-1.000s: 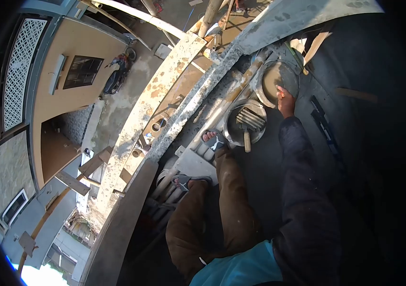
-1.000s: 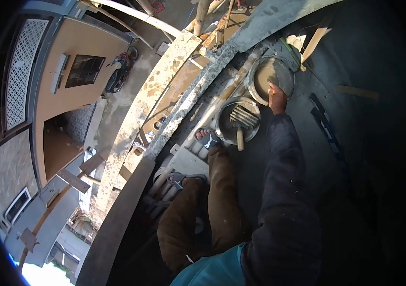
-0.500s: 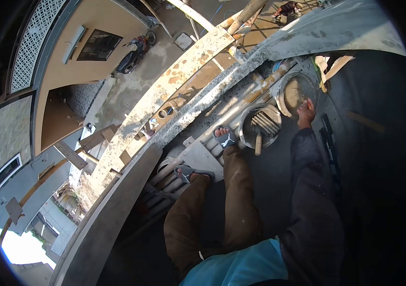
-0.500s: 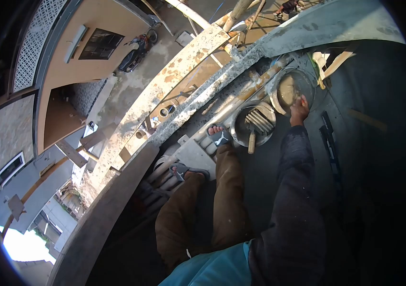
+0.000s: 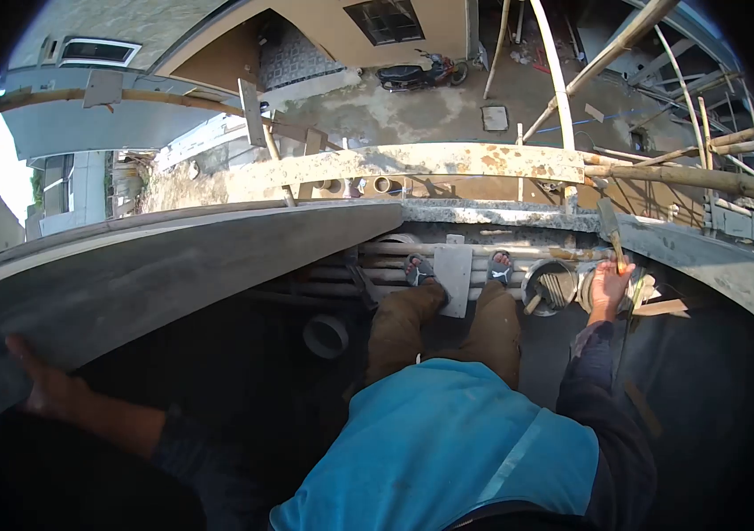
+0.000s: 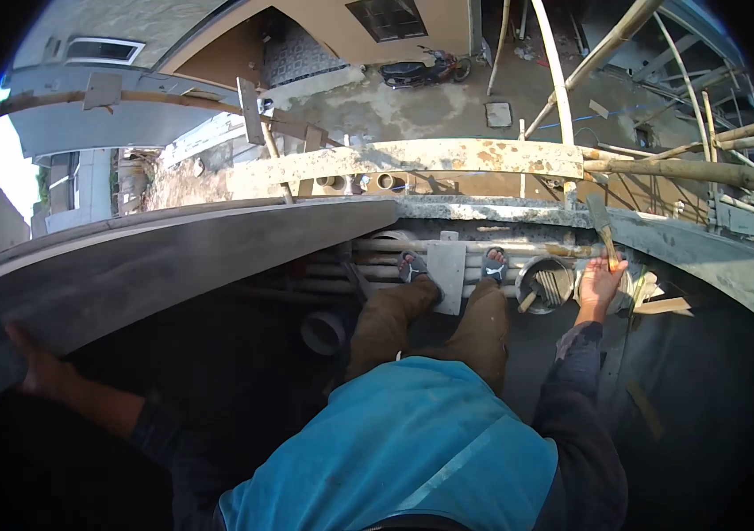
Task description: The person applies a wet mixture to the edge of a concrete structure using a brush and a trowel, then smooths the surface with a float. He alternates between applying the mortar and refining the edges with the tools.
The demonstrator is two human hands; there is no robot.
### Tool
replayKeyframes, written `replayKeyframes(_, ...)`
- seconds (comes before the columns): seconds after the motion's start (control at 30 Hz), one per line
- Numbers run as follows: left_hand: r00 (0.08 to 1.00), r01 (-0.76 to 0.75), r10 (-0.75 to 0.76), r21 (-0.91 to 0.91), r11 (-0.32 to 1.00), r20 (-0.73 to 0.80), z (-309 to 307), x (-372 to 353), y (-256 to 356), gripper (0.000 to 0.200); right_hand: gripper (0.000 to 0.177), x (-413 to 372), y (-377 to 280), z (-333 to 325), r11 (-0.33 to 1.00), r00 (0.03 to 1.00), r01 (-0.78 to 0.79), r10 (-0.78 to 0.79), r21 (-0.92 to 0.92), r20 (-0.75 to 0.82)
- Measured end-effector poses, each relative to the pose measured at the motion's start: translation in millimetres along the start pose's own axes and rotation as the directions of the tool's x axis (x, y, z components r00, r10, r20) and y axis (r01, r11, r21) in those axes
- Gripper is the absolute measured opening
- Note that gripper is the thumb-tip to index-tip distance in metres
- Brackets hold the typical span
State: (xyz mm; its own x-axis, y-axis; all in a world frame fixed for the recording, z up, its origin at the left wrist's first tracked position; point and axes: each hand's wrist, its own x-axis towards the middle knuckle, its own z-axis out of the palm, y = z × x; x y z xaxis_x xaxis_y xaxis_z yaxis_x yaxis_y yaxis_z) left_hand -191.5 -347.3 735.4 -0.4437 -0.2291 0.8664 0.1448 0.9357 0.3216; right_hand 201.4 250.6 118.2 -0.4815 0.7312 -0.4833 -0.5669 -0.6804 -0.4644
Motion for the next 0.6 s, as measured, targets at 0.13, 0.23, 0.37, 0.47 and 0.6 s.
replayKeyframes(0.13, 0.988, -0.054, 0.008, -0.304, 0.951, -0.151, 16, -27, 39, 0.084, 0.033, 8, 69, 220, 0.958, 0.988, -0.056, 0.094, -0.282, 0.122)
replayKeyframes(0.23, 0.975, -0.214, 0.211, -0.03, 0.976, -0.074, -5, -9, 28, 0.096, 0.032, -5, 130, 422, 0.902, 0.92, 0.08, 0.097, -0.424, 0.38)
replayKeyframes(0.37, 0.991, -0.134, 0.106, -0.468, 0.874, -0.086, -21, 37, 52, 0.092, 0.03, -123, 145, 683, 0.898, 0.476, 0.399, -0.032, -0.183, 0.879)
replayKeyframes(0.47, 0.985, -0.156, 0.11, -0.434, 0.887, -0.131, -21, 52, 52, 0.093, 0.037, -260, 106, 824, 0.913, 0.117, 0.379, -0.209, 0.151, 0.971)
replayKeyframes(0.6, 0.981, -0.167, 0.11, -0.401, 0.901, -0.161, -15, 52, 50, 0.088, 0.047, -369, 74, 972, 0.874, -0.02, 0.302, -0.395, 0.382, 0.919)
